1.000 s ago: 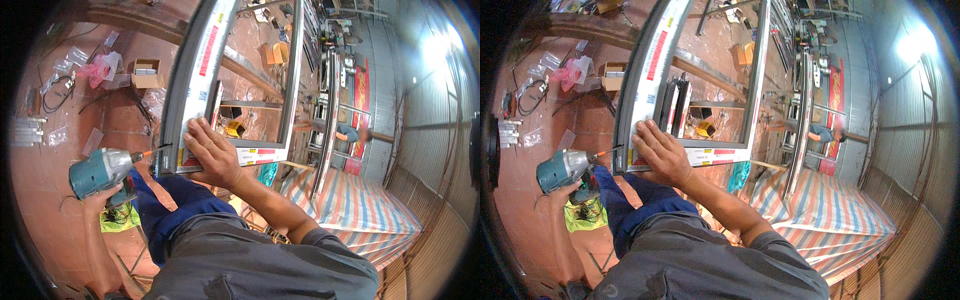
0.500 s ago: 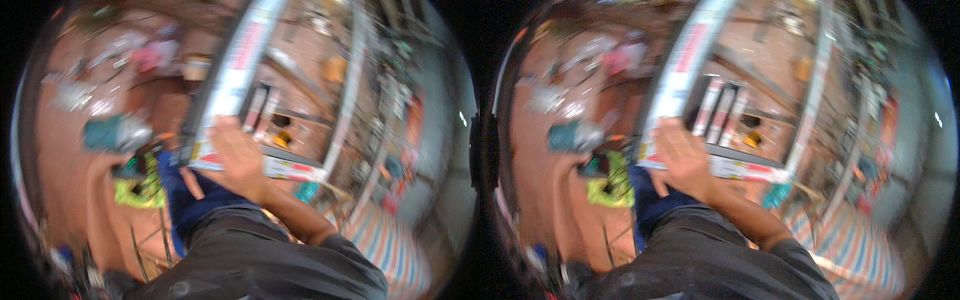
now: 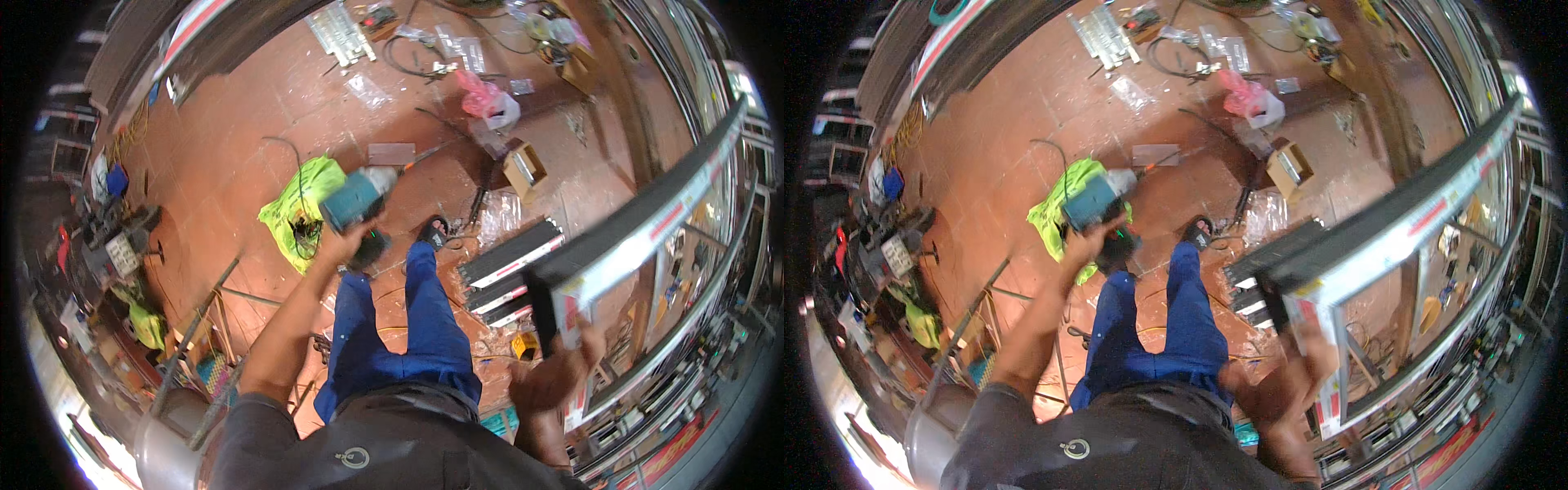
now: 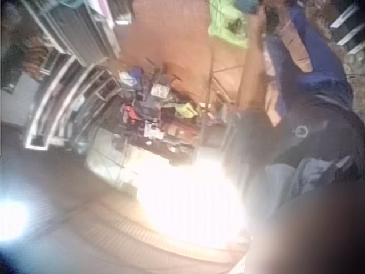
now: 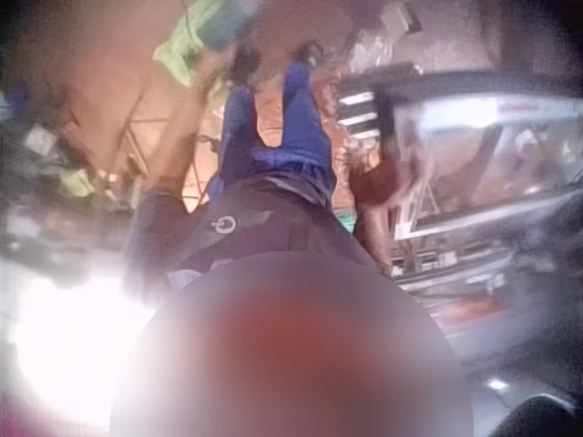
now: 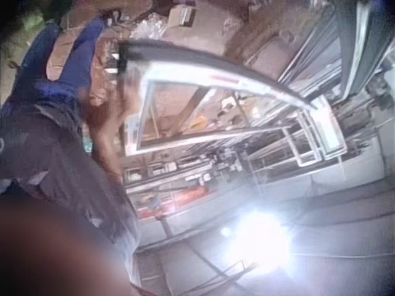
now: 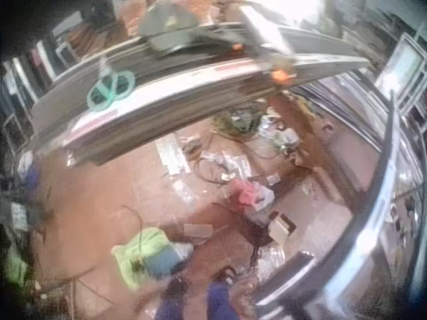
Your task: The person assembles a window frame by aligning metal profiles and securing them with a power drill. They repeatedly position the frame, insert fasteners, and tighten them while adjusting the frame's orientation.
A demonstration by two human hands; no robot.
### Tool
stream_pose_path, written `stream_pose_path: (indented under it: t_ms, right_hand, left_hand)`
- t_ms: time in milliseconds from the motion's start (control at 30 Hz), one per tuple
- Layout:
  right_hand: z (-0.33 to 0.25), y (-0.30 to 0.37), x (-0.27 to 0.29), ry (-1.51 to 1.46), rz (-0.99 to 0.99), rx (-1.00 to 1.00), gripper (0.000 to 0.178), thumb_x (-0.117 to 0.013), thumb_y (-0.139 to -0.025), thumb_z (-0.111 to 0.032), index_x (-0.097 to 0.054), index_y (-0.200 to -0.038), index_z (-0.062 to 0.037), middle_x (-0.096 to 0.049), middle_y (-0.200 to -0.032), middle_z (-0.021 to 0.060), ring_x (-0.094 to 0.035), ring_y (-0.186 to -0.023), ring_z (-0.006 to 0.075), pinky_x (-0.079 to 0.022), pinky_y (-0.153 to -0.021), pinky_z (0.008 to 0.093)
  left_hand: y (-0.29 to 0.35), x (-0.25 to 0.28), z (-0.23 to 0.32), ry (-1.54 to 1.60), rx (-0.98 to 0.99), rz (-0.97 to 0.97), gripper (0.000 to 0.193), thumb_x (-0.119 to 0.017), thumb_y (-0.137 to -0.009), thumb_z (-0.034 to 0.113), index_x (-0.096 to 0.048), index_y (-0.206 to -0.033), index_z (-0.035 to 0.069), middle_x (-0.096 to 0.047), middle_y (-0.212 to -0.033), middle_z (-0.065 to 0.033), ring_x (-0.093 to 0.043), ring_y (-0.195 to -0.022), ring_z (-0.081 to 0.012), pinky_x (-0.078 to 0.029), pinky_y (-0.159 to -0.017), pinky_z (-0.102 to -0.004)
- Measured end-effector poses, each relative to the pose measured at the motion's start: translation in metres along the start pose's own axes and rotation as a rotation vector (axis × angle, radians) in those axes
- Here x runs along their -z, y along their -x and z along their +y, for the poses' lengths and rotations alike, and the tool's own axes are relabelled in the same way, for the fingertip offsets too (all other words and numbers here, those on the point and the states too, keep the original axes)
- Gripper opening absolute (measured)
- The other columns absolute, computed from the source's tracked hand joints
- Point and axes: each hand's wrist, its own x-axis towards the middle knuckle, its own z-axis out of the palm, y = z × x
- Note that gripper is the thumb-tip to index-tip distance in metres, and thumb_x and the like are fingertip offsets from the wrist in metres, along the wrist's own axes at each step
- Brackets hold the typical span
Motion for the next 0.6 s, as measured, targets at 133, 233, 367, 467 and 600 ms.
stream_pose_path:
  t_ms: [133,233,367,467,600]
  right_hand:
    - [-0.021,0.015,-0.149,-0.362,-0.344,0.113,0.026,-0.08,-0.089,-0.019,-0.067,-0.107,-0.0057,-0.072,-0.101,0.0139,-0.069,-0.089,0.032,-0.054,-0.08,0.0399]
    - [0.026,0.012,-0.362,-0.491,-0.226,-0.378,0.012,-0.078,-0.09,-0.013,-0.071,-0.089,-0.0039,-0.068,-0.084,0.0174,-0.068,-0.085,0.0337,-0.053,-0.077,0.0389]
    - [0.177,-0.017,-0.629,-0.23,-0.32,-0.255,0.033,-0.072,-0.096,-0.032,-0.074,-0.112,-0.0032,-0.076,-0.104,0.0179,-0.073,-0.095,0.034,-0.055,-0.085,0.0417]
    - [0.228,-0.061,-0.755,-0.217,-0.379,-0.16,0.034,-0.074,-0.094,-0.032,-0.074,-0.116,-0.0062,-0.076,-0.107,0.0179,-0.072,-0.1,0.0362,-0.054,-0.088,0.0442]
    - [0.28,-0.085,-0.871,0.0,-0.336,-0.122,0.035,-0.077,-0.091,-0.031,-0.073,-0.117,-0.0078,-0.073,-0.108,0.0191,-0.07,-0.102,0.0381,-0.054,-0.089,0.0455]
  left_hand:
    - [0.038,-0.073,-0.152,0.516,0.127,0.312,0.034,-0.083,-0.091,0.025,-0.069,-0.111,0.002,-0.071,-0.094,-0.0067,-0.068,-0.086,-0.0219,-0.056,-0.08,-0.0395]
    - [0.057,-0.105,-0.23,1.062,0.492,0.279,0.019,-0.082,-0.092,0.017,-0.065,-0.095,0.009,-0.061,-0.075,0.0003,-0.057,-0.059,-0.0122,-0.047,-0.055,-0.0295]
    - [0.066,-0.139,-0.317,1.102,0.659,0.39,0.01,-0.074,-0.097,0.013,-0.066,-0.095,0.008,-0.059,-0.072,0.0002,-0.054,-0.062,-0.0113,-0.043,-0.06,-0.0297]
    - [0.076,-0.155,-0.362,0.908,0.712,0.402,0.022,-0.072,-0.1,0.02,-0.071,-0.117,0.006,-0.06,-0.079,0.0017,-0.055,-0.071,-0.012,-0.045,-0.068,-0.0294]
    - [0.076,-0.174,-0.378,0.98,0.92,0.408,0.016,-0.076,-0.097,0.019,-0.07,-0.103,0.006,-0.064,-0.083,0.0001,-0.06,-0.08,-0.0132,-0.048,-0.072,-0.0305]
